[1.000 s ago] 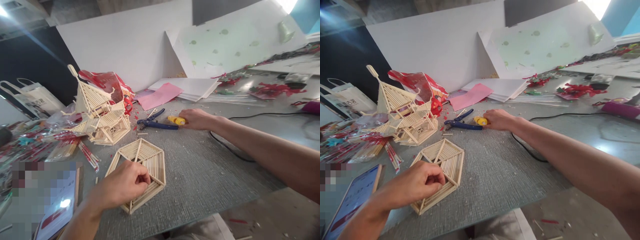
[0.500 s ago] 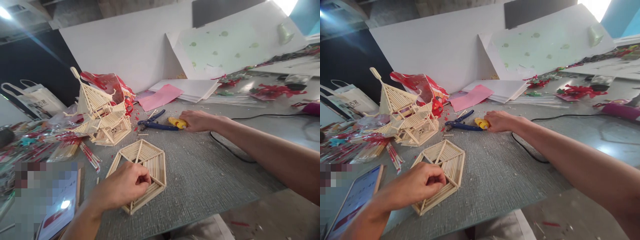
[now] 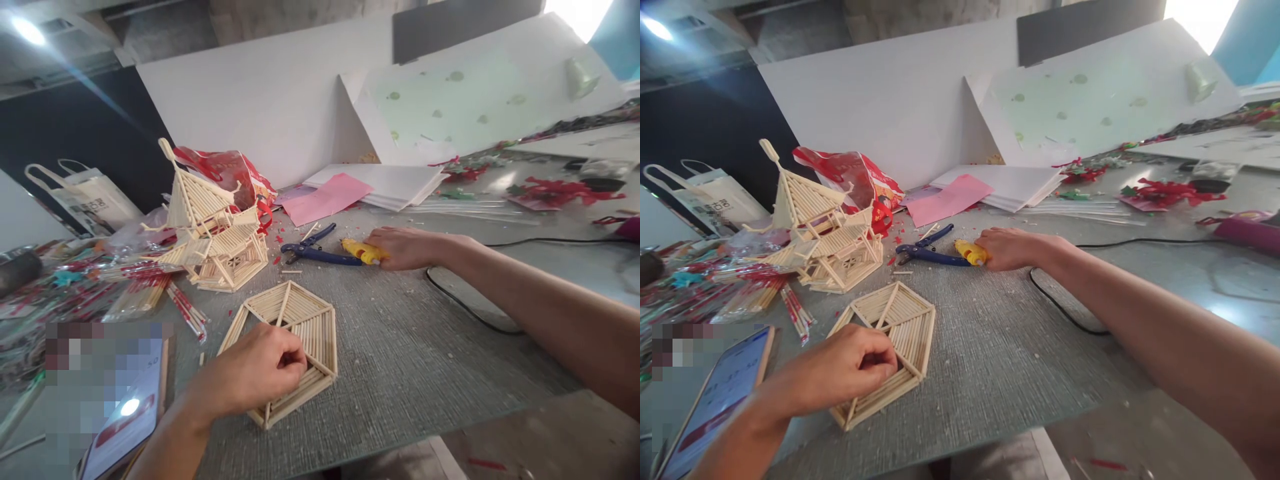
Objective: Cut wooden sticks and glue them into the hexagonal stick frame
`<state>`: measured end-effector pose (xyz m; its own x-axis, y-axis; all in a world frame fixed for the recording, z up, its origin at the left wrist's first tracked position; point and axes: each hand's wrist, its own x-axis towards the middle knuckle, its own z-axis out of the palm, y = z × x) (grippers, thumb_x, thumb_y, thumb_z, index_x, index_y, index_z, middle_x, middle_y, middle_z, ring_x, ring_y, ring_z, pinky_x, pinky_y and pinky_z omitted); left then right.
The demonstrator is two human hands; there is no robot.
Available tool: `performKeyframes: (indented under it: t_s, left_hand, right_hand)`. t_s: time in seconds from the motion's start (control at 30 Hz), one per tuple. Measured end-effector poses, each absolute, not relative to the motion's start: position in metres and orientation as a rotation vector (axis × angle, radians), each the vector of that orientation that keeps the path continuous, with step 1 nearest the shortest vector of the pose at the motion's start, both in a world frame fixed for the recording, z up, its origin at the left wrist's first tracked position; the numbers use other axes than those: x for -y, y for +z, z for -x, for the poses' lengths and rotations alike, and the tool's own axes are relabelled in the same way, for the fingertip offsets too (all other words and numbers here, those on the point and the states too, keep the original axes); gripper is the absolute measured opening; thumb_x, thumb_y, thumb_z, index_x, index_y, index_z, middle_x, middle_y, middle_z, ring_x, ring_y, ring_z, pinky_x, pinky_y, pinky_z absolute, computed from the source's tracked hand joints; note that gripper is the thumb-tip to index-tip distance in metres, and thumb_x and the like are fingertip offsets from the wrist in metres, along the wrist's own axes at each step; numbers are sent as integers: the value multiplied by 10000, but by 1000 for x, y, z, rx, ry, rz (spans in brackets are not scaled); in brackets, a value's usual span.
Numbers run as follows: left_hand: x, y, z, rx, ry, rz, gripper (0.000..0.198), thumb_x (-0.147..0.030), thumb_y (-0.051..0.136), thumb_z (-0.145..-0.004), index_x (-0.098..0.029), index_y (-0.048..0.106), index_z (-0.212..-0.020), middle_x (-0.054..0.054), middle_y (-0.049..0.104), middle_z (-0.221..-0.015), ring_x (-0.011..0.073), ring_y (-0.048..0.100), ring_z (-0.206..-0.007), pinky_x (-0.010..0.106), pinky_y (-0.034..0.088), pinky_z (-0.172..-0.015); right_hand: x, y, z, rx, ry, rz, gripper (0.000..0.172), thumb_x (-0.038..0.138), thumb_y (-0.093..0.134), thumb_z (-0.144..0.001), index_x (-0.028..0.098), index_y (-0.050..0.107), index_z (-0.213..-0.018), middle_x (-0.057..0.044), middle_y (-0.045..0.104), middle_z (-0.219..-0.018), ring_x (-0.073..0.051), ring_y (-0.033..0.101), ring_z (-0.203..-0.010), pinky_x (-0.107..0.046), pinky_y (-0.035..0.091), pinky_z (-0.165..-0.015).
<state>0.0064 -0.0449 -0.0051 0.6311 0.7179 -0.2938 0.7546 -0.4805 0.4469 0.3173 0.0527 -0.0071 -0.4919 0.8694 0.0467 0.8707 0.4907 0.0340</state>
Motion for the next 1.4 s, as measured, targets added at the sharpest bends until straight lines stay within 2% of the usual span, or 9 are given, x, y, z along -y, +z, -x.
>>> performKeyframes:
  t_s: [0.1, 0.23, 0.3, 0.47, 0.67, 0.9, 1.03, 1.2, 1.4]
  left_hand:
    - [44, -5, -6, -1137, -67, -2308, 246, -254, 415, -761, -151, 636, -731, 5, 600, -639, 78, 450, -546, 225, 292, -503]
    - [42, 0, -2, -1149, 14, -2260, 277, -309, 415, -781, -150, 638, -745, -5, 564, -626, 78, 420, -550, 221, 285, -502]
    - [40, 5, 2, -1177, 96, -2231, 294, -352, 419, -790, -153, 631, -748, -15, 536, -612, 79, 407, -549, 216, 288, -503]
    - [36, 13, 15, -1284, 346, -2148, 360, -448, 418, -792, -150, 620, -785, -6, 546, -638, 96, 433, -576, 221, 320, -532]
    - [40, 14, 19, -1286, 503, -2141, 359, -447, 399, -803, -162, 617, -810, -6, 579, -681, 112, 478, -621, 226, 343, -560]
    - [41, 12, 19, -1271, 549, -2199, 306, -387, 412, -799, -157, 602, -730, -29, 493, -607, 93, 404, -574, 217, 302, -527]
    - [42, 15, 18, -1276, 510, -2191, 284, -379, 436, -784, -161, 617, -757, -27, 500, -601, 94, 411, -569, 222, 299, -525]
    - [46, 12, 14, -1181, 314, -2251, 250, -338, 459, -765, -170, 638, -716, -21, 551, -598, 87, 439, -552, 225, 299, -518]
    - [52, 2, 6, -1119, 147, -2358, 246, -276, 445, -762, -185, 672, -780, 29, 656, -725, 123, 538, -661, 248, 329, -582]
  right_hand:
    - [-51, 2, -322, 2708, -68, 1601, 421, 279, 516, -706, 120, 526, -1096, -143, 535, -1059, -238, 502, -930, -322, 360, -727]
    - [-27, 19, -302, 2411, -275, 1458, 225, 251, 438, -786, 121, 573, -910, -110, 578, -886, -189, 513, -807, -311, 363, -721]
    - [-2, 25, -275, 2344, -217, 1238, 184, 250, 418, -816, 149, 571, -803, -65, 570, -776, -145, 503, -717, -280, 374, -686]
    - [70, 21, -196, 2571, 67, 749, 146, 255, 453, -824, 170, 571, -837, -59, 566, -780, -147, 492, -729, -294, 409, -665]
    - [88, -4, -157, 2737, -120, 703, 226, 375, 513, -779, 156, 560, -742, -78, 553, -775, -168, 459, -698, -328, 398, -646]
    - [79, -15, -154, 2826, -202, 566, 94, 150, 479, -773, 162, 538, -700, -43, 560, -726, -141, 460, -661, -291, 366, -621]
    - [70, 6, -180, 2627, -180, 715, 201, 183, 392, -839, 179, 504, -671, -34, 526, -669, -137, 447, -629, -289, 359, -612]
    - [51, 34, -236, 2280, -539, 1360, 299, 309, 338, -864, 199, 480, -624, -52, 499, -617, -166, 451, -592, -317, 351, -588]
    - [76, 0, -227, 2538, -113, 1073, 165, 236, 419, -852, 167, 554, -786, -42, 556, -738, -146, 490, -709, -292, 388, -661]
